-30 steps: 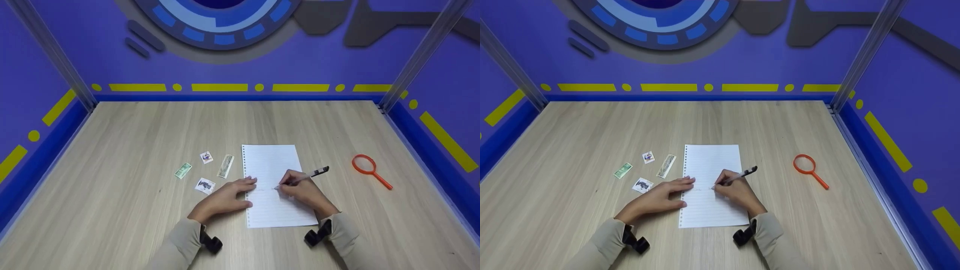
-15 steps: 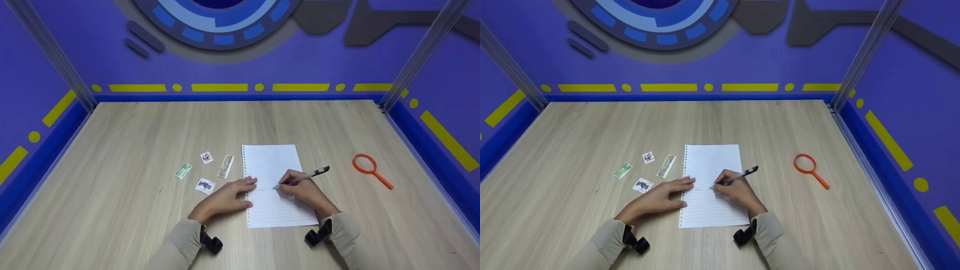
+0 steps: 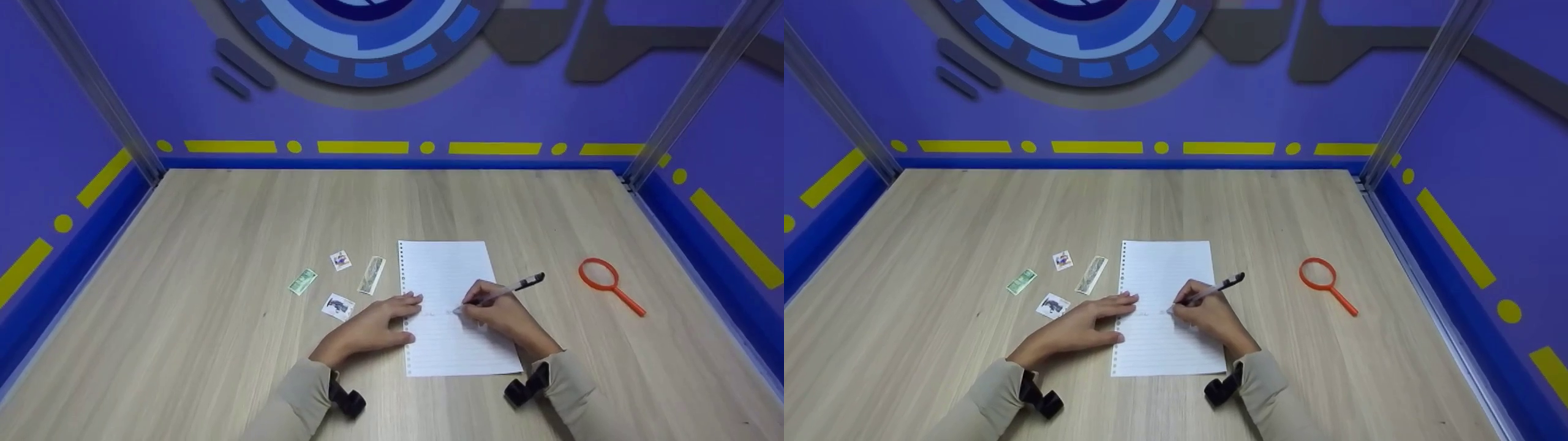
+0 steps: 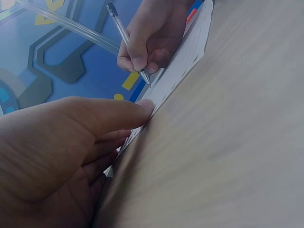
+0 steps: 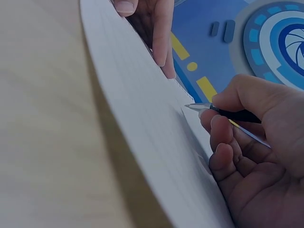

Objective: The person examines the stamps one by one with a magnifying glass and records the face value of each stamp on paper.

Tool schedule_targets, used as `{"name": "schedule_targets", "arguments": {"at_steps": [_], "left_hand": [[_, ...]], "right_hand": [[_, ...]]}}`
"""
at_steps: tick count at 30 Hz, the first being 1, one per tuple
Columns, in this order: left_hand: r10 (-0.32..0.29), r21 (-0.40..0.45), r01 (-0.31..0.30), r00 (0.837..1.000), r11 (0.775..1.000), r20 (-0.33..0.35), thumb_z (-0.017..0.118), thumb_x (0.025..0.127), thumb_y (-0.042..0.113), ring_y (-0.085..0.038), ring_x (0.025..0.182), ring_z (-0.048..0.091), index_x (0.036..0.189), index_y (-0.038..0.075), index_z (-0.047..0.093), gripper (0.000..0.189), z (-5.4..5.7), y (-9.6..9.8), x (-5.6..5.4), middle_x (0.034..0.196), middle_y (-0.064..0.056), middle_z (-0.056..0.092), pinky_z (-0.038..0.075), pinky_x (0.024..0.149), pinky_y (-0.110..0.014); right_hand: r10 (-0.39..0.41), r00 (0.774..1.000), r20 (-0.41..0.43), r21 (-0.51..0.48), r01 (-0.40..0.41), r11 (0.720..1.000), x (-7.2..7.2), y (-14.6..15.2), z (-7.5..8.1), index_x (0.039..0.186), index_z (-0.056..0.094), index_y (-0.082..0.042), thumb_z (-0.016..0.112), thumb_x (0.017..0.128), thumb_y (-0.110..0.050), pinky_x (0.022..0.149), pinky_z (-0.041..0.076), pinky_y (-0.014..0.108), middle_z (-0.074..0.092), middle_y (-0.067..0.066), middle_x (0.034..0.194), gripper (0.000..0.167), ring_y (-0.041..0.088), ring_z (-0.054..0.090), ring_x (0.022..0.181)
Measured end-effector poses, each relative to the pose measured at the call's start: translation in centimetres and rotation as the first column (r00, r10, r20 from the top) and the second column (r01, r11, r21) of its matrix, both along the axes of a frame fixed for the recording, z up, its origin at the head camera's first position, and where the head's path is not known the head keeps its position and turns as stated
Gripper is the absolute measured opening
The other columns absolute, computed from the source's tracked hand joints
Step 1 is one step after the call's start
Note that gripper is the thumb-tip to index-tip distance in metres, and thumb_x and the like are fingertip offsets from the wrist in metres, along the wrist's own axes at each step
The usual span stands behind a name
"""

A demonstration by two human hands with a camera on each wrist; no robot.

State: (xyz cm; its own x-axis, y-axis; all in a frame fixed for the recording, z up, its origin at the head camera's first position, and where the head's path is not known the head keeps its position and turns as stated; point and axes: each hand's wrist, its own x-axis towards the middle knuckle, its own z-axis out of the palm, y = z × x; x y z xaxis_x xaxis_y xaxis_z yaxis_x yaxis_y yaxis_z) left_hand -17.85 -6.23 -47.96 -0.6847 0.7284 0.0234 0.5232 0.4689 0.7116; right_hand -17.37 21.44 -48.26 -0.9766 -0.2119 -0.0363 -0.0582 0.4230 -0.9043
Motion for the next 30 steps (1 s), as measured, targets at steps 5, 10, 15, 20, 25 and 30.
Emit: {"name": "schedule_targets", "arguments": {"at_steps": [5, 10, 15, 20, 25, 30], "left_hand": [[0.011, -0.012, -0.011, 1.000, 1.000, 0.015, 0.066, 0.087, 0.017, -0.023, 0.144, 0.031, 0.138, 0.000, 0.049, 0.057, 0.1, 0.0, 0.1, 0.151, -0.005, 0.041, 0.025, 0.120, -0.037], [0.010, -0.007, -0.010, 1.000, 1.000, 0.018, 0.066, 0.087, 0.018, -0.024, 0.144, 0.032, 0.138, 0.000, 0.050, 0.056, 0.0, 0.1, 0.1, 0.151, -0.005, 0.041, 0.025, 0.120, -0.037], [0.011, 0.004, -0.011, 0.999, 1.000, 0.033, 0.065, 0.087, 0.017, -0.023, 0.144, 0.032, 0.137, 0.000, 0.050, 0.055, 0.0, 0.0, 0.1, 0.151, -0.005, 0.042, 0.026, 0.120, -0.037], [0.013, 0.000, -0.013, 0.999, 1.000, 0.036, 0.065, 0.088, 0.018, -0.023, 0.145, 0.031, 0.138, 0.000, 0.049, 0.055, 0.1, -0.1, 0.1, 0.152, -0.005, 0.041, 0.025, 0.120, -0.038], [0.012, -0.002, -0.012, 0.999, 1.000, 0.045, 0.064, 0.088, 0.017, -0.023, 0.145, 0.030, 0.138, 0.001, 0.049, 0.055, 0.1, -0.1, 0.1, 0.152, -0.005, 0.040, 0.025, 0.120, -0.038], [0.012, 0.004, -0.012, 0.999, 1.000, 0.037, 0.065, 0.088, 0.018, -0.024, 0.145, 0.031, 0.138, 0.000, 0.049, 0.055, 0.0, -0.1, 0.2, 0.152, -0.005, 0.041, 0.025, 0.120, -0.038]], "right_hand": [[-0.009, 1.000, 0.007, -0.014, 0.009, 1.000, 0.2, 0.1, 0.0, 0.086, 0.062, -0.004, 0.073, 0.080, -0.008, 0.049, 0.040, 0.017, 0.057, -0.001, 0.072, 0.013, 0.007, 0.051, 0.057], [-0.014, 1.000, 0.018, -0.008, 0.014, 1.000, 0.7, -0.2, 1.0, 0.088, 0.061, 0.001, 0.070, 0.082, -0.004, 0.050, 0.039, 0.016, 0.055, -0.001, 0.072, 0.012, 0.006, 0.049, 0.057], [-0.004, 1.000, 0.031, -0.052, 0.006, 0.999, 0.6, 0.1, 0.5, 0.090, 0.062, 0.001, 0.071, 0.082, -0.006, 0.051, 0.042, 0.017, 0.060, 0.002, 0.079, 0.014, 0.007, 0.052, 0.059], [-0.008, 1.000, 0.019, -0.064, 0.009, 0.998, 0.3, 0.2, -0.1, 0.089, 0.063, -0.002, 0.072, 0.081, -0.008, 0.052, 0.044, 0.018, 0.061, 0.004, 0.082, 0.014, 0.008, 0.054, 0.060], [0.008, 1.000, -0.012, -0.049, -0.009, 0.999, 0.3, 0.2, -0.2, 0.087, 0.063, -0.003, 0.072, 0.081, -0.007, 0.051, 0.044, 0.017, 0.061, 0.001, 0.079, 0.011, 0.006, 0.053, 0.059], [0.018, 0.999, -0.026, -0.027, -0.019, 0.999, 0.3, 0.3, -0.3, 0.086, 0.064, -0.004, 0.072, 0.081, -0.006, 0.051, 0.042, 0.017, 0.060, 0.000, 0.075, 0.010, 0.006, 0.052, 0.058]]}}
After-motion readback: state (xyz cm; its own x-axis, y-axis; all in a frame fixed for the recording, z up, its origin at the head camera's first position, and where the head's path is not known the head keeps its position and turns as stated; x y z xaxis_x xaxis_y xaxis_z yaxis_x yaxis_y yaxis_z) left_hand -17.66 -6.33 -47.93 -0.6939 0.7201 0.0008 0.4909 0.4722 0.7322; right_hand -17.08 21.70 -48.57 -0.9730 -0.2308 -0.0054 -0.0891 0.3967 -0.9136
